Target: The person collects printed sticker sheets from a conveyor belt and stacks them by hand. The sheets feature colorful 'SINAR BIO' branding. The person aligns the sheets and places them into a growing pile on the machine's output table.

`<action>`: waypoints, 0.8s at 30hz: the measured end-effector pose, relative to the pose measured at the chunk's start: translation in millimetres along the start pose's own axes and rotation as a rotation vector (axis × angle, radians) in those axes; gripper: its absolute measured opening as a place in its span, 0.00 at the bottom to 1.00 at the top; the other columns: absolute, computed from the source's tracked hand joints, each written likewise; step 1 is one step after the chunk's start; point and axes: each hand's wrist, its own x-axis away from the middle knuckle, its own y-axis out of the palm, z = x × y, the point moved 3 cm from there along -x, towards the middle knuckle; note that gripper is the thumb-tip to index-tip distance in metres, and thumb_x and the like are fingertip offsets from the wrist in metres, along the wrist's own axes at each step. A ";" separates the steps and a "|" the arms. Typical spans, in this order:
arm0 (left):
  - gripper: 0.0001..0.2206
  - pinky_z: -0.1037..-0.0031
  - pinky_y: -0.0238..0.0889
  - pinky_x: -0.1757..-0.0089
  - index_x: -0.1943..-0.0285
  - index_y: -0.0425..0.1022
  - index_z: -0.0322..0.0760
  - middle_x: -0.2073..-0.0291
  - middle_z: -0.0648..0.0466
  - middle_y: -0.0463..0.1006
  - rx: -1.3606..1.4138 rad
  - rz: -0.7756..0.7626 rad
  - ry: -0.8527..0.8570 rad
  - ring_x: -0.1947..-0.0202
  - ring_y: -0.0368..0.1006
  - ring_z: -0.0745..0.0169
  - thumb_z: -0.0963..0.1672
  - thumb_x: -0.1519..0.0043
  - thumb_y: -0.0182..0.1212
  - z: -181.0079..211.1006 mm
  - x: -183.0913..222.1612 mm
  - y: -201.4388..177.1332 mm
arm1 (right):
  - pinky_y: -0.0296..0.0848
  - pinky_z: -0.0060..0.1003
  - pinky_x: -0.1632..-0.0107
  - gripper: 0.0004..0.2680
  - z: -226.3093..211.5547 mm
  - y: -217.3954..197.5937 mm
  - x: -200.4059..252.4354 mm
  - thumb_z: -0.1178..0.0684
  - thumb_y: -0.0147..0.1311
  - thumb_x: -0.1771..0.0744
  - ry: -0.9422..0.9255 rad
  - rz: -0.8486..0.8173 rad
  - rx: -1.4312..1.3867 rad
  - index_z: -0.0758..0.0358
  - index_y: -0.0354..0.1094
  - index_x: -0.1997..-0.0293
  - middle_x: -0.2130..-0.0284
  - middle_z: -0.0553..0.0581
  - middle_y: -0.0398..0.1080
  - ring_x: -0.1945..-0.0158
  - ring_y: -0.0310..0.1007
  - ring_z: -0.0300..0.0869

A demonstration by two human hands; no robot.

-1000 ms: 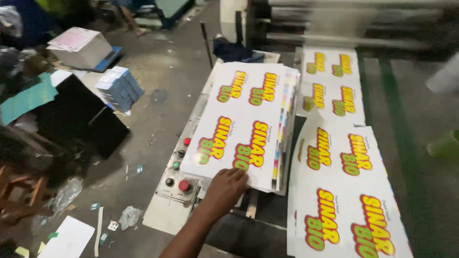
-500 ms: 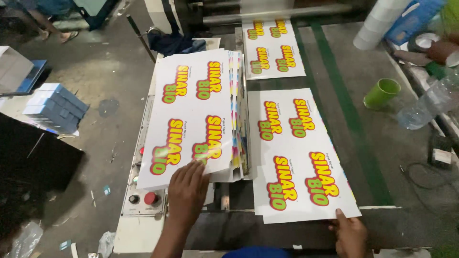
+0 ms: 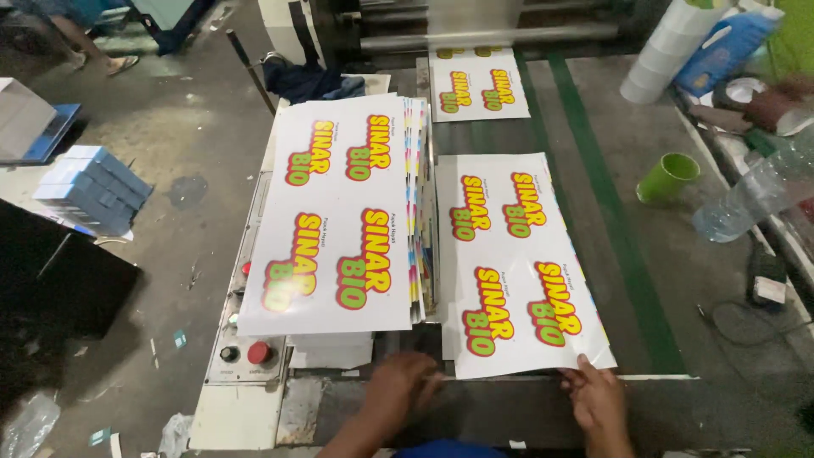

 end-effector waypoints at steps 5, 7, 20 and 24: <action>0.10 0.60 0.69 0.53 0.54 0.78 0.32 0.57 0.45 0.82 0.061 0.033 0.413 0.54 0.78 0.44 0.42 0.41 0.70 35.3 -3.5 -7.2 | 0.71 0.40 0.68 0.09 -12.7 35.7 -38.0 0.53 0.53 0.30 0.033 -0.015 -0.055 0.63 0.65 0.46 0.62 0.57 0.75 0.65 0.77 0.45; 0.07 0.61 0.70 0.56 0.58 0.78 0.35 0.62 0.48 0.80 -0.011 0.161 0.280 0.59 0.77 0.46 0.41 0.41 0.69 2.8 14.7 -30.6 | 0.71 0.40 0.68 0.09 -19.6 52.1 -47.9 0.53 0.53 0.30 0.025 -0.021 -0.022 0.64 0.65 0.47 0.62 0.57 0.74 0.65 0.77 0.44; 0.15 0.48 0.67 0.48 0.51 0.75 0.33 0.48 0.39 0.78 -0.929 0.516 -0.726 0.47 0.75 0.38 0.46 0.41 0.63 -268.5 157.0 -118.1 | 0.69 0.37 0.71 0.07 -66.8 162.3 -230.3 0.54 0.52 0.29 -0.048 -0.153 0.098 0.64 0.65 0.47 0.62 0.55 0.75 0.64 0.78 0.43; 0.16 0.48 0.68 0.50 0.52 0.76 0.29 0.53 0.37 0.78 -0.841 0.461 -0.710 0.51 0.75 0.36 0.47 0.42 0.65 -331.5 215.2 -103.4 | 0.71 0.37 0.72 0.07 -82.2 191.1 -251.5 0.55 0.51 0.30 -0.042 -0.211 0.086 0.64 0.65 0.47 0.62 0.56 0.75 0.64 0.79 0.44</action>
